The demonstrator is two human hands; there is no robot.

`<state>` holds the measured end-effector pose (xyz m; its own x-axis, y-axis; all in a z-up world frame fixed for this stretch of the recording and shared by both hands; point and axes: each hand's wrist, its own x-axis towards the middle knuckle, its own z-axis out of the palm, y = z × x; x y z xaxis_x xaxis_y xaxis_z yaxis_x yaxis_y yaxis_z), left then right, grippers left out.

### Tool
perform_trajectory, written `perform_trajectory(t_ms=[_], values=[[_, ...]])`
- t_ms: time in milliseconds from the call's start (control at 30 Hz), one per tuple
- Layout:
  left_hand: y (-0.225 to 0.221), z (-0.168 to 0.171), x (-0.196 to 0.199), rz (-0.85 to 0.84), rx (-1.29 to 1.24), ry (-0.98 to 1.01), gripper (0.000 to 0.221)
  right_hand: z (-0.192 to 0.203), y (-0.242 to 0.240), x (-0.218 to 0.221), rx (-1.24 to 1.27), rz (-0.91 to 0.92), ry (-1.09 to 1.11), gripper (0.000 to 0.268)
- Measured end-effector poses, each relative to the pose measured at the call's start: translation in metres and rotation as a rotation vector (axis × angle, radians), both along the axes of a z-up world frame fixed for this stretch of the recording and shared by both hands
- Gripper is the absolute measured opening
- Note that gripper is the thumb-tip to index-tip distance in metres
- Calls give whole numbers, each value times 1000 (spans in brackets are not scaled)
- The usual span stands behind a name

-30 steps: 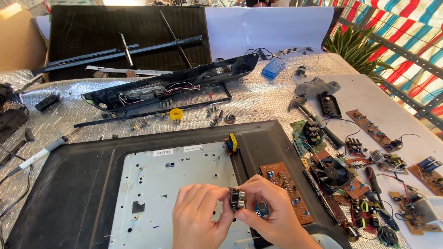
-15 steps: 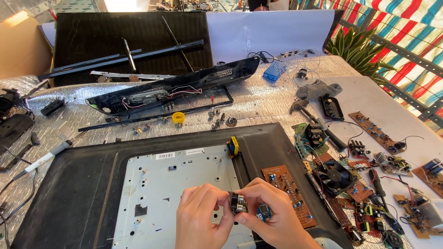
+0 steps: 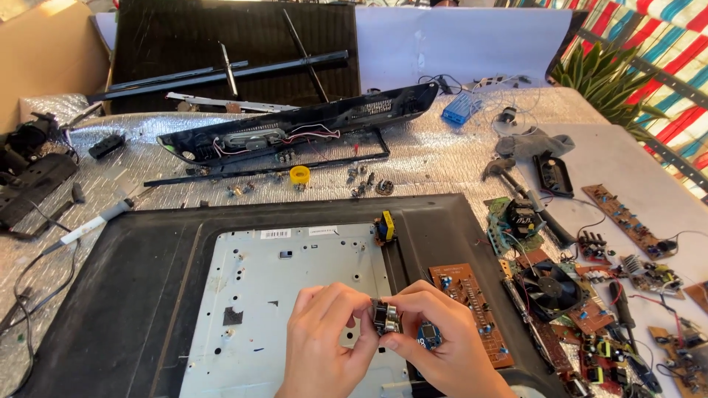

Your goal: Inspecting and manipulating a small electronic component, possibly a speaker, from a disassembled television set on a workbench.

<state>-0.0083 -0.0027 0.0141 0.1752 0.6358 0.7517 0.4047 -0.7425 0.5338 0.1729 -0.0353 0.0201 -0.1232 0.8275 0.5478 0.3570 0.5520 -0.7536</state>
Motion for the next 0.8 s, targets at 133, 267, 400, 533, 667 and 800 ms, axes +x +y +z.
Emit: perform_trajectory(t_ms=[133,267,400,533,667,800], values=[[1,4,1,19,4,18,9,1,0,2,-11,8,-15,33],[2,4,-1,35,61,30,6,0,0,1,4,8,-36,33],[0,6,-2,25,36,23,7,0,-1,1,6,4,-48,32],[1,6,-2,-13,34,-21,8,-2,-1,3,-36,5,-11,31],[1,8,0,-106,-6,-110,14,0,-3,9,-192,104,172,32],[-1,10,-6,-218,-185,-136,15,1,-2,10,-315,138,250,35]])
